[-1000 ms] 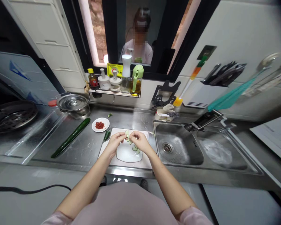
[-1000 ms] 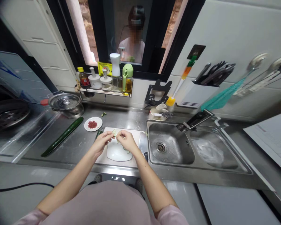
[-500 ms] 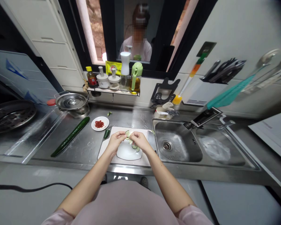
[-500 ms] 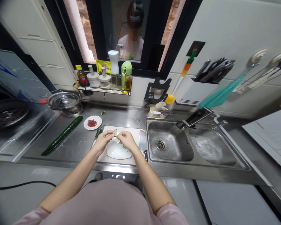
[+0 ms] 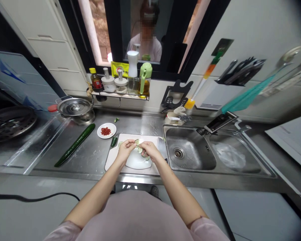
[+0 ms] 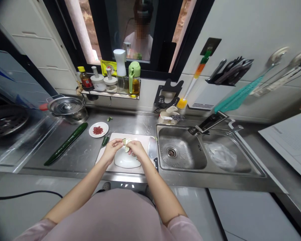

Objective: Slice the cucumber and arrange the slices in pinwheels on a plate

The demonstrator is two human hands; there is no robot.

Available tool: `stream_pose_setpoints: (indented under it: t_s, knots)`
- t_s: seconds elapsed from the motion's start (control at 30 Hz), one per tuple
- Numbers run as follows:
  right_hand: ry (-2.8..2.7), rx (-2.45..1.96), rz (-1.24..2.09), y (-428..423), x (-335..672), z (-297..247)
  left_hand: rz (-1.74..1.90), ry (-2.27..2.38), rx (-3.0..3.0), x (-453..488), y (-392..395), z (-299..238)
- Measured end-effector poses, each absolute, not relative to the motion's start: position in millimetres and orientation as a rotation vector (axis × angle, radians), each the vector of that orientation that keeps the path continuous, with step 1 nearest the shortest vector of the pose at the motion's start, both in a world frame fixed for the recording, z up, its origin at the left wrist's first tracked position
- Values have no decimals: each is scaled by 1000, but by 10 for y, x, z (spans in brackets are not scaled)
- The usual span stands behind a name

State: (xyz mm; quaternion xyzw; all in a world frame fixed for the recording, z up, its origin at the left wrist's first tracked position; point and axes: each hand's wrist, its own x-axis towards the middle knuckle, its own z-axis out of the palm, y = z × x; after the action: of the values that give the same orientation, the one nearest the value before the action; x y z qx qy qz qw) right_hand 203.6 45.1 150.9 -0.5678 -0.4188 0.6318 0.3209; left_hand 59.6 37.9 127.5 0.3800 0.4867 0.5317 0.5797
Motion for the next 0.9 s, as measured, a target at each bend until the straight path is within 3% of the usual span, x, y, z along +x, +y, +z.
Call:
stream_pose_setpoints:
  t_s: [0.53,0.9]
  knots:
    - [-1669,-1808,1301,129,2066,773,804,1360,1322,484,229,530]
    - [-2034,-2085,1002,21,1951,673,321,1630,1801,558,163,584]
